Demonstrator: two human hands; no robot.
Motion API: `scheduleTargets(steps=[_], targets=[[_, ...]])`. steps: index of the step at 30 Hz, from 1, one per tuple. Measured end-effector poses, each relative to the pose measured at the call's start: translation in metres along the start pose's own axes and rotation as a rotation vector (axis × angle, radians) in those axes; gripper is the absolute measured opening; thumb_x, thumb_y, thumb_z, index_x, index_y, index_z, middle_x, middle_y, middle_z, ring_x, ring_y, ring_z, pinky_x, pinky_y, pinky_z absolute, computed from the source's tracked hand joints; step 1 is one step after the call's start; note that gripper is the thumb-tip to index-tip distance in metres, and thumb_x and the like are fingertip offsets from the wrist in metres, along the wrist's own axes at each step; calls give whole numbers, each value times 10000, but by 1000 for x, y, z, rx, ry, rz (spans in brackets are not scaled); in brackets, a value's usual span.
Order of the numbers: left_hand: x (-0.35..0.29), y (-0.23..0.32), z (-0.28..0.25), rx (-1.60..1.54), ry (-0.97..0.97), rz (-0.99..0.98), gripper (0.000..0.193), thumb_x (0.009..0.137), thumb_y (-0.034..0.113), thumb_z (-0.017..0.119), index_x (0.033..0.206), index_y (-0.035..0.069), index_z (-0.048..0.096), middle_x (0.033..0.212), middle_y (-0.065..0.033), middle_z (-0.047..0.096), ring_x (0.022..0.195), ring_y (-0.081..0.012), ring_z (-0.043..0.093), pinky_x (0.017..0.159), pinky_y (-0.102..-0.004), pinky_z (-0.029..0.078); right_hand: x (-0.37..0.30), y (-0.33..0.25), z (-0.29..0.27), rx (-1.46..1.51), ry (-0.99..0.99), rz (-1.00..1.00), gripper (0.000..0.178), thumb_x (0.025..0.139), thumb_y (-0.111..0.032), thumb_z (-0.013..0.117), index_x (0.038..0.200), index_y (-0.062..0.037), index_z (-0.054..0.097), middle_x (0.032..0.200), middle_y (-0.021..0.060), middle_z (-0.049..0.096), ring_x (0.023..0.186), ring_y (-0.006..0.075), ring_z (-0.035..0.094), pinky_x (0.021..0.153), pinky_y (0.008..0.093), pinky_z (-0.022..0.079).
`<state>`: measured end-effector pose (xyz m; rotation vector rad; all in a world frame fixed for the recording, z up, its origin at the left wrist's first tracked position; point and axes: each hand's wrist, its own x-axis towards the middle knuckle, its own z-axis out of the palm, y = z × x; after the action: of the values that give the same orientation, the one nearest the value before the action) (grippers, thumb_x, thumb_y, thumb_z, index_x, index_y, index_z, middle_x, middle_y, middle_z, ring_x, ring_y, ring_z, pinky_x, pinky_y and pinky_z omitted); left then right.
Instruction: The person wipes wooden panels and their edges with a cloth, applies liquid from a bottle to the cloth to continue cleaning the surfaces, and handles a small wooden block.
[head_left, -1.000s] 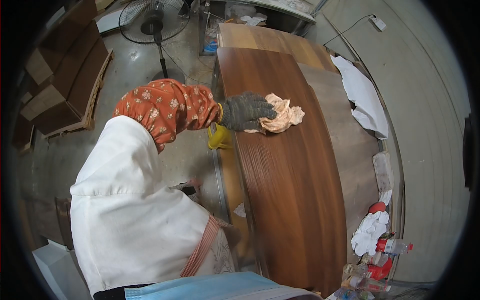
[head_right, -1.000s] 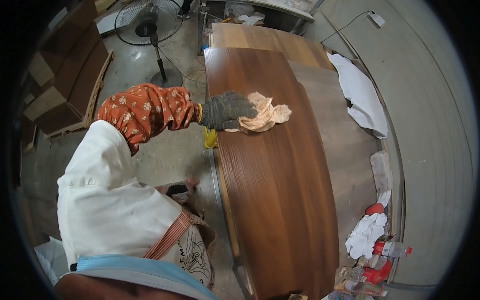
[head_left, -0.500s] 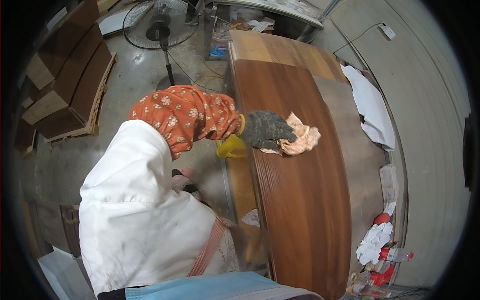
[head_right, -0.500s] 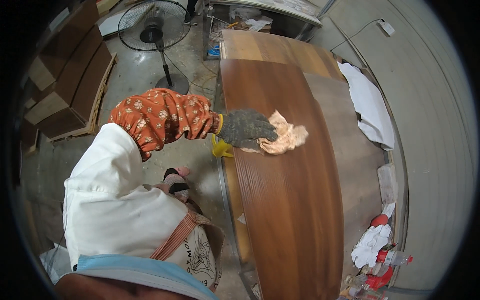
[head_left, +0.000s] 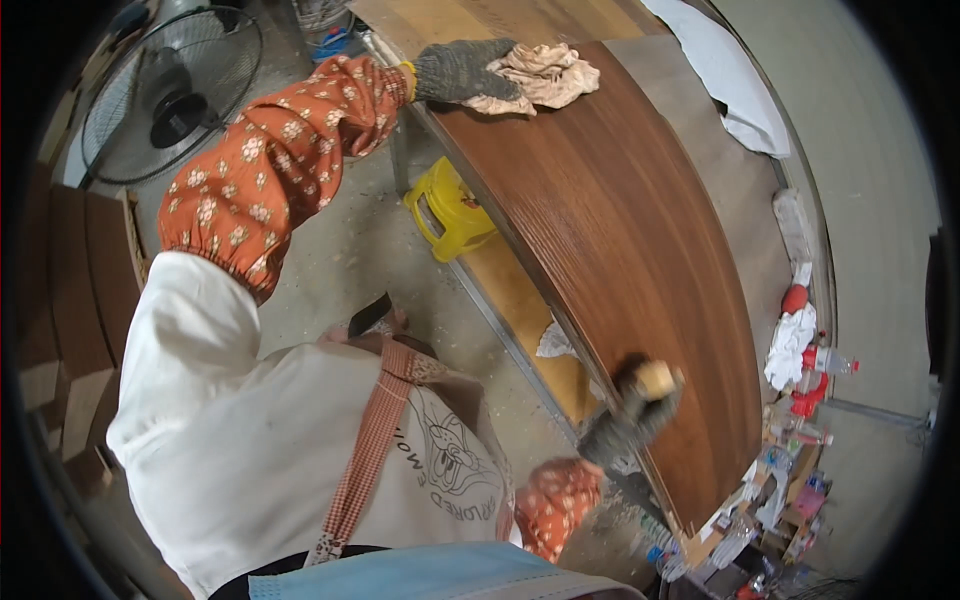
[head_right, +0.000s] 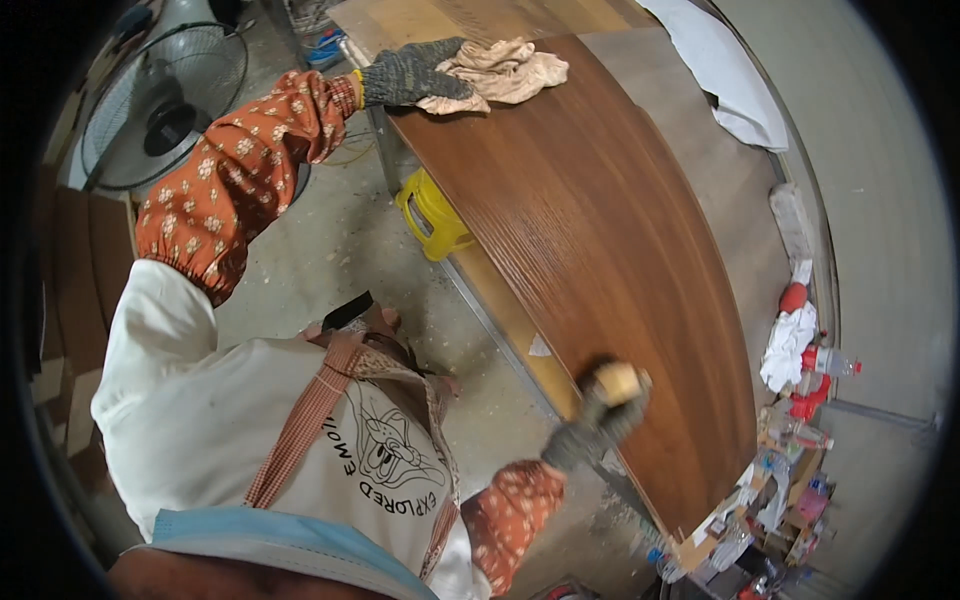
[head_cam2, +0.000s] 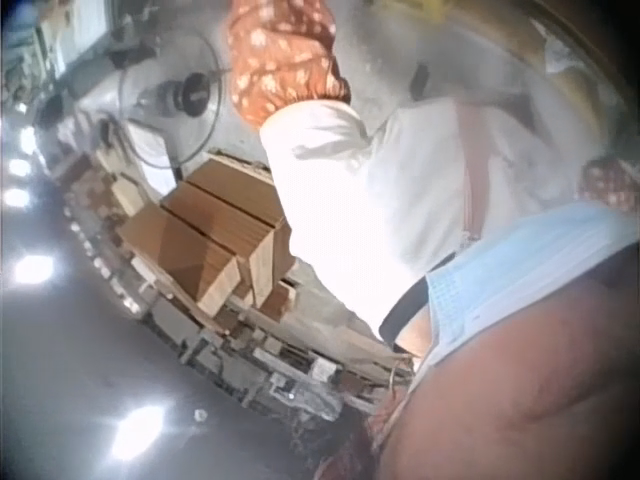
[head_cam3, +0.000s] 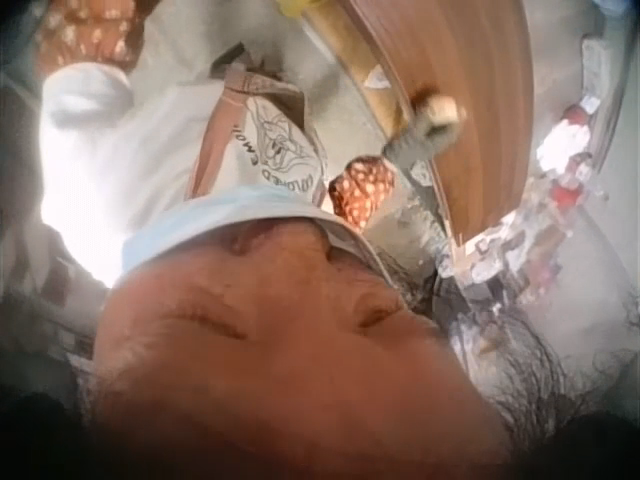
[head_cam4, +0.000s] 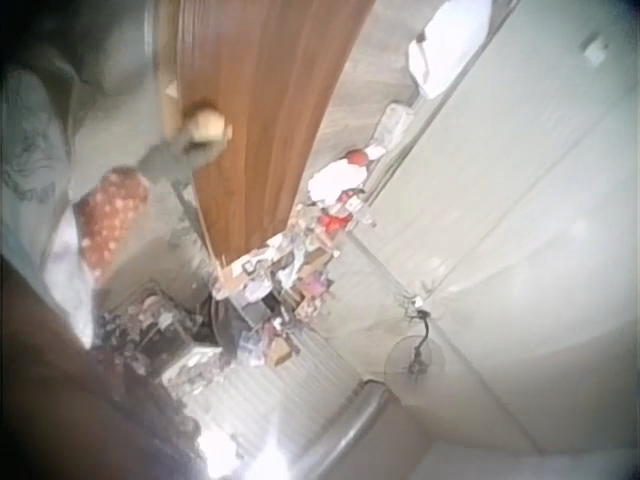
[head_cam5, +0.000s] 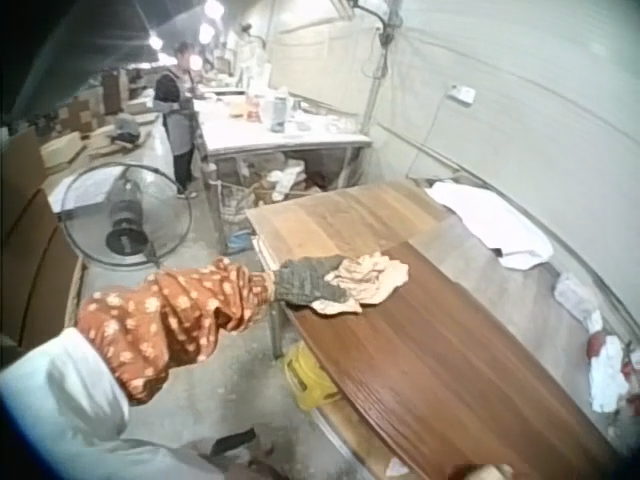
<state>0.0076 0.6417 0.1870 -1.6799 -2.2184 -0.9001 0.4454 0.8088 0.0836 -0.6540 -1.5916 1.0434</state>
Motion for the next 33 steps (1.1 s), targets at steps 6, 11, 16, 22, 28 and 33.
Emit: scheduleTargets(steps=[6, 11, 16, 22, 28, 33], targets=[[-7, -50, 21, -37, -13, -302, 752, 843, 627, 507, 1365, 93, 420, 1299, -179, 527, 1153, -359, 529, 964, -393, 418, 3, -85, 174, -535, -474, -549, 512, 790, -234, 714, 1233, -52, 533, 1195, 148, 565, 1097, 306, 537, 911, 415, 449], [-7, -12, 11, 130, -86, -311, 768, 842, 629, 501, 1416, 137, 363, 1395, -147, 441, 1211, -351, 488, 1020, -401, 393, 7, -112, 274, -630, -635, -624, 472, 768, -227, 690, 1205, -106, 559, 1032, 107, 604, 937, 300, 577, 782, 403, 471], [-7, -7, 39, 178, -128, -21, 628, 903, 477, 513, 1382, 86, 405, 1397, -179, 426, 1233, -339, 468, 1036, -379, 367, 3, -85, 212, -735, -604, -468, 407, 767, -221, 677, 1159, -142, 599, 983, 105, 588, 881, 311, 573, 738, 438, 465], [-25, 2, 14, 44, -87, -107, 576, 902, 417, 553, 1354, 80, 438, 1307, -193, 510, 1206, -346, 475, 1004, -398, 377, -37, -52, 16, -1146, -129, -343, 398, 835, -254, 620, 1217, -164, 556, 988, 91, 633, 881, 282, 606, 808, 407, 470], [0, 24, 35, 181, -130, 176, 426, 844, 297, 606, 1255, 213, 533, 1201, -142, 577, 1036, -355, 559, 873, -447, 457, -45, -61, -39, -1152, 56, -132, 326, 836, -212, 597, 1133, -79, 584, 968, 137, 625, 876, 324, 587, 769, 440, 452], [-5, 98, 43, 58, -153, 431, 385, 838, 241, 608, 1211, 164, 553, 1161, -131, 589, 1030, -352, 559, 862, -446, 455, -63, -89, 106, -1076, -153, -469, 185, 854, -227, 507, 952, -94, 592, 800, 119, 557, 783, 273, 552, 639, 424, 431]])
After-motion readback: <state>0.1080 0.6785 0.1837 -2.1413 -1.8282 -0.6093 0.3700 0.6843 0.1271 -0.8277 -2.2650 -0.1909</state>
